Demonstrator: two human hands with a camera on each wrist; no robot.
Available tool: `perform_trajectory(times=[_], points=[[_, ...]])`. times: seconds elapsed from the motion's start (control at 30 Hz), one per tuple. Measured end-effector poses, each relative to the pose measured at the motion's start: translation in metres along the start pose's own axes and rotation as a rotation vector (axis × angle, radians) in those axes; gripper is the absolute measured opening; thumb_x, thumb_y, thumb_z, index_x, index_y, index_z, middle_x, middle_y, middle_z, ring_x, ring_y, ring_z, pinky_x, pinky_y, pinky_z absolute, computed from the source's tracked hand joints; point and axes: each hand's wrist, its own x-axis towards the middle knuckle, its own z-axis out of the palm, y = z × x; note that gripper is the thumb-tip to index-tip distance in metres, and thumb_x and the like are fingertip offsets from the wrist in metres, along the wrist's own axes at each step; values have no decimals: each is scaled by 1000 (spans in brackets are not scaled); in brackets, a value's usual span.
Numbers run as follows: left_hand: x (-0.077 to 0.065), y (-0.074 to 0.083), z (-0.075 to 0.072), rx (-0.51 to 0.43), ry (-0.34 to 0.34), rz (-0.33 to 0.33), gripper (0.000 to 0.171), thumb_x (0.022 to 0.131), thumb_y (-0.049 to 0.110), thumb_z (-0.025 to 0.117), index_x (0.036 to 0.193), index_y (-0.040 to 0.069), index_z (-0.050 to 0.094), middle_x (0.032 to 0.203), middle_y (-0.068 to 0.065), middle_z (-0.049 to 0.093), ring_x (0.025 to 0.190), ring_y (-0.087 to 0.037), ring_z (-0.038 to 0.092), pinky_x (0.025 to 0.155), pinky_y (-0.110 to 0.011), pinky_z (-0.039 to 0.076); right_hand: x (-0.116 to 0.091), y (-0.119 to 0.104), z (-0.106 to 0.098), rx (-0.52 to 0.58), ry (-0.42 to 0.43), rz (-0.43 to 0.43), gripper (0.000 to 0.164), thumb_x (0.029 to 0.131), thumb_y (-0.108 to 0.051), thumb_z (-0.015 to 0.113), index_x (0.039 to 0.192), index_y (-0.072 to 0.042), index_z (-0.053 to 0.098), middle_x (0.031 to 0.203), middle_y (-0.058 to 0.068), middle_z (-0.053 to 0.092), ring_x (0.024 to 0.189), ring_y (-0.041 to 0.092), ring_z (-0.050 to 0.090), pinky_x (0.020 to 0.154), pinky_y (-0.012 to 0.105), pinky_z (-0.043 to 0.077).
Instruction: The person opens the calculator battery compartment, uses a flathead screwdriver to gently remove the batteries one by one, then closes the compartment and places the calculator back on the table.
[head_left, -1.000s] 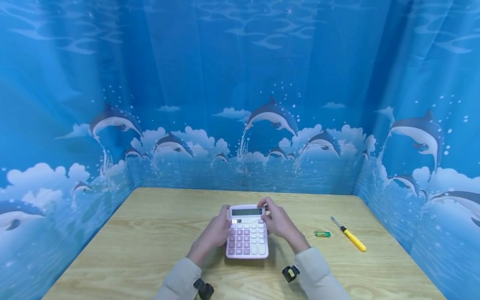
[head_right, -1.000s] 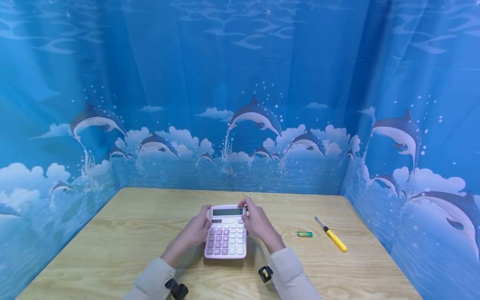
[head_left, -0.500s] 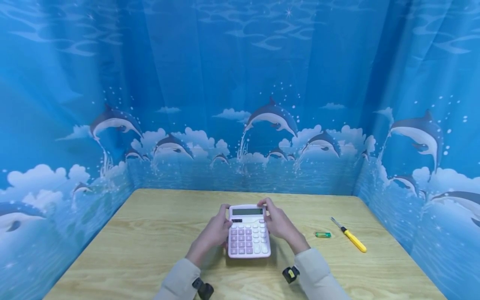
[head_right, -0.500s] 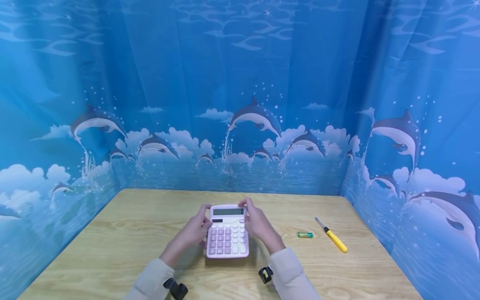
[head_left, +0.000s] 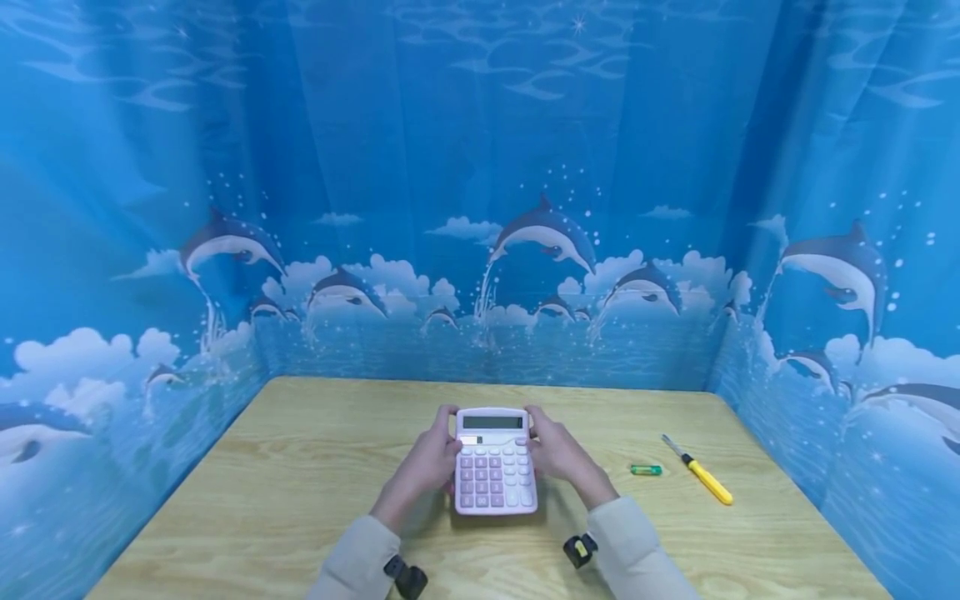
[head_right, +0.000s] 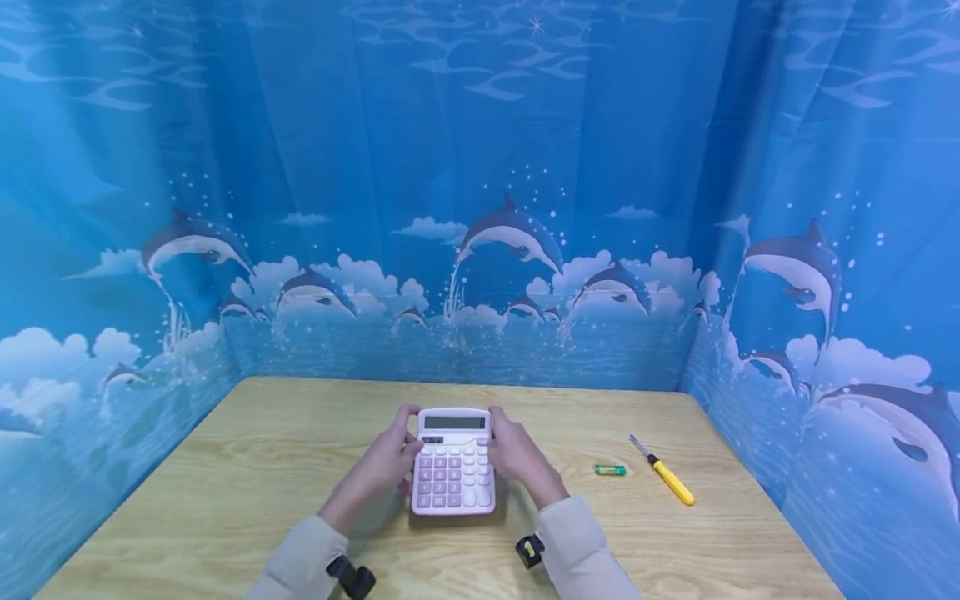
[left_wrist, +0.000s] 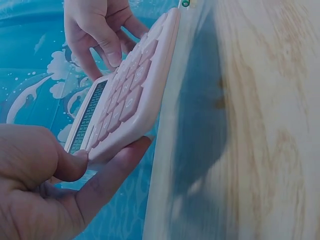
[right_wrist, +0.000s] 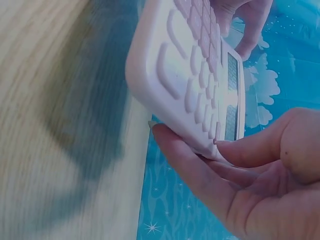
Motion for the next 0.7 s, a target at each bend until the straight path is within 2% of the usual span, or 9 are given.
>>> perform_trajectory(times=[0.2, 0.43, 0.7], points=[[0, -1, 4, 0, 7, -9, 58, 104, 0, 48, 157, 11, 26, 102, -19, 66, 69, -21, 62, 54, -41, 60, 1, -1, 0, -24, -23, 75, 64, 97, 6, 56, 156, 4, 31, 128, 25, 64, 96, 23, 65, 73, 32, 58], [0, -2, 5, 4, -8, -13, 57, 103, -3, 47, 157, -1, 29, 115, -25, 65, 70, -20, 62, 56, -37, 59, 3, -1, 0, -40, -19, 95, 62, 97, 5, 57, 155, 6, 34, 125, 21, 65, 99, 22, 65, 82, 36, 59], [0, -2, 7, 18, -30, -44, 51, 101, -4, 49, 151, -6, 39, 111, -21, 63, 74, -21, 61, 59, -38, 60, 2, 2, 0, -76, -31, 108, 59, 91, 9, 59, 148, 11, 42, 111, 19, 68, 90, 22, 64, 77, 35, 59]])
